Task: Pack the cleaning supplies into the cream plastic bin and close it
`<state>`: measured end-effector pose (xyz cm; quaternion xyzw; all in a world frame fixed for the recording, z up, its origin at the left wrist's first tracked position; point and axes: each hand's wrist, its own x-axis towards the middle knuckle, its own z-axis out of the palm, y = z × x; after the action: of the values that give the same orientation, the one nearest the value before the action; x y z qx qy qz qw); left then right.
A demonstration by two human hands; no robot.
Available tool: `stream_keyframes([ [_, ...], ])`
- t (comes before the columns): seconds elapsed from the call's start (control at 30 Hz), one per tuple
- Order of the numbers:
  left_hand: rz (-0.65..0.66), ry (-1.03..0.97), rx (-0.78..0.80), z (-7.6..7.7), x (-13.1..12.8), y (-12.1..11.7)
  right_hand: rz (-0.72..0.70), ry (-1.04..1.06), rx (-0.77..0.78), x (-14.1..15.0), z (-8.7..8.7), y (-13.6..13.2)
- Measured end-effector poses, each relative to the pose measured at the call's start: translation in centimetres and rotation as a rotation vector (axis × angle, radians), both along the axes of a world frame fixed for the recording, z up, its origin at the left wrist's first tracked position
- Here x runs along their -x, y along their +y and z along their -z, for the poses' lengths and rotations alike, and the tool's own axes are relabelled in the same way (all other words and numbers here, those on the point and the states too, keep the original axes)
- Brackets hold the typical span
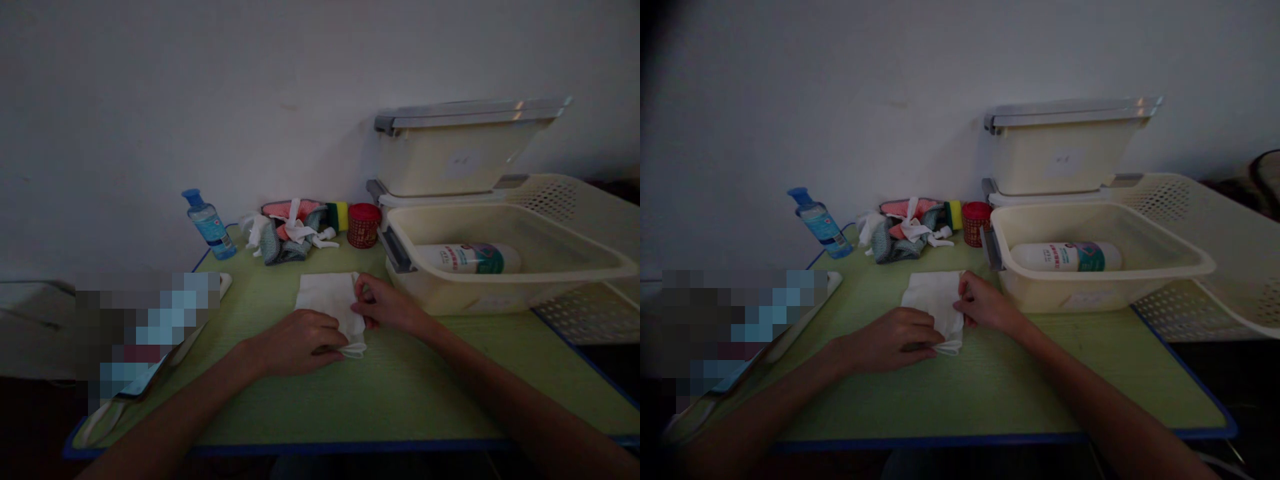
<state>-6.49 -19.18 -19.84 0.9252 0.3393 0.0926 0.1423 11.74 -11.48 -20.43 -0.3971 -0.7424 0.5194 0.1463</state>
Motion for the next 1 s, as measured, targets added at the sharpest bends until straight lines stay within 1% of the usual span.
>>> stream_keyframes([
  [0.1, -0.002, -0.009, 0.006, 0.05, 0.02, 0.01, -0.002, 0.017, 0.031, -0.03, 0.04, 0.09],
  [0.2, -0.017, -0.038, 0.021, -0.04, 0.00, -0.02, 0.004, 0.001, 0.012, -0.08, -0.10, 0.07],
  [0.37, -0.113, -0.154, -0.002, -0.23, -0.30, -0.03, 0.002, -0.010, -0.001, -0.26, -0.52, -0.13],
  [0.57, -0.063, -0.108, 0.015, 0.25, -0.44, 0.02, -0.021, -0.036, -0.003, -0.33, -0.77, -0.09],
  [0.7, -0.050, -0.087, 0.030, 0.40, -0.50, 0.01, -0.023, -0.015, 0.000, -0.28, -0.75, -0.11],
  [1.0, -0.037, -0.077, -0.009, 0.42, -0.50, -0.09, -0.027, 0.046, 0.126, -0.17, -0.32, 0.10],
])
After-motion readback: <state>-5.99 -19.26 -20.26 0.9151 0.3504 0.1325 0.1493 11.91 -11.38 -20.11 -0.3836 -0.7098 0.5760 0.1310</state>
